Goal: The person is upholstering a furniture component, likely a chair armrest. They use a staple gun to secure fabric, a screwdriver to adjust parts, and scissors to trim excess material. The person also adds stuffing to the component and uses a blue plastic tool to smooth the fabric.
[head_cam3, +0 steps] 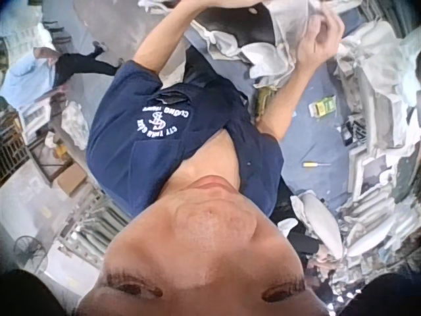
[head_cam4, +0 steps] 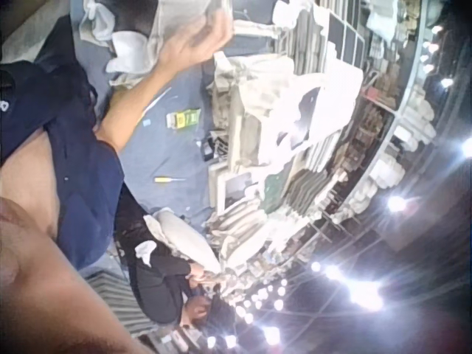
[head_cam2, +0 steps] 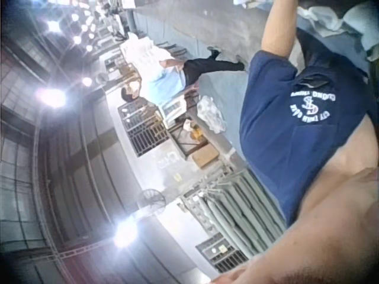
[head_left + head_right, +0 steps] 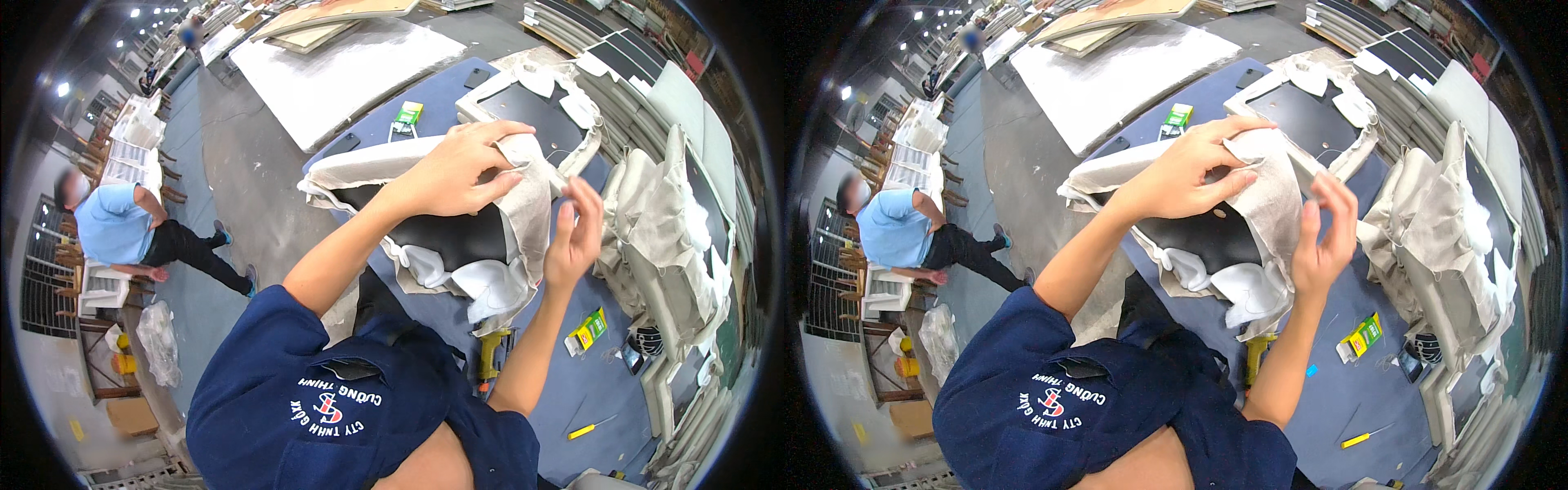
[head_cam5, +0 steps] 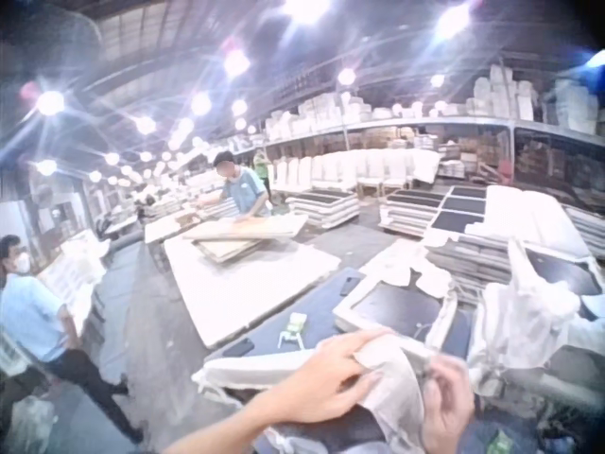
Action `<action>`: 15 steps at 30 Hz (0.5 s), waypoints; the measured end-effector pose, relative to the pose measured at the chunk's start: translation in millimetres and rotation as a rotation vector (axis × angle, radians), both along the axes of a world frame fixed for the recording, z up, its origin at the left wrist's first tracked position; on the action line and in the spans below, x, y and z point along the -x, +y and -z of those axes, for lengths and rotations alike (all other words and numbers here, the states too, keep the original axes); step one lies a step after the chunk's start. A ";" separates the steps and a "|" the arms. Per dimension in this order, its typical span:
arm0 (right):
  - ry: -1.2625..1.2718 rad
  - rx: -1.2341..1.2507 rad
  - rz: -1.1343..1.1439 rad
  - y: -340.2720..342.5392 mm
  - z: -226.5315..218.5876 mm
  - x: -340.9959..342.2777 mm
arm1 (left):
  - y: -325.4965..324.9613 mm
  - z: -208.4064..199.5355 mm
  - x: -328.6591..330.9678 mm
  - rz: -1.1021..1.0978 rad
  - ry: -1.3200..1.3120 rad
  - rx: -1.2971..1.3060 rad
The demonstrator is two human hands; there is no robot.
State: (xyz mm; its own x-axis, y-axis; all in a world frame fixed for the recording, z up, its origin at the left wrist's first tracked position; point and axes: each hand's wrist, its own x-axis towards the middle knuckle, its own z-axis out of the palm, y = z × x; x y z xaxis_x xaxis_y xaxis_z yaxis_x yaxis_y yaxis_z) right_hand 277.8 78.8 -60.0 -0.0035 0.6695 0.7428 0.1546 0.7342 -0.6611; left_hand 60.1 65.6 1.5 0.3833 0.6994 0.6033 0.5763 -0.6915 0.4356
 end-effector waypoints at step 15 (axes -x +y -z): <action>-0.157 0.111 0.160 8.2 29.4 29.9 | -4.0 0.6 3.4 -0.174 0.227 -0.075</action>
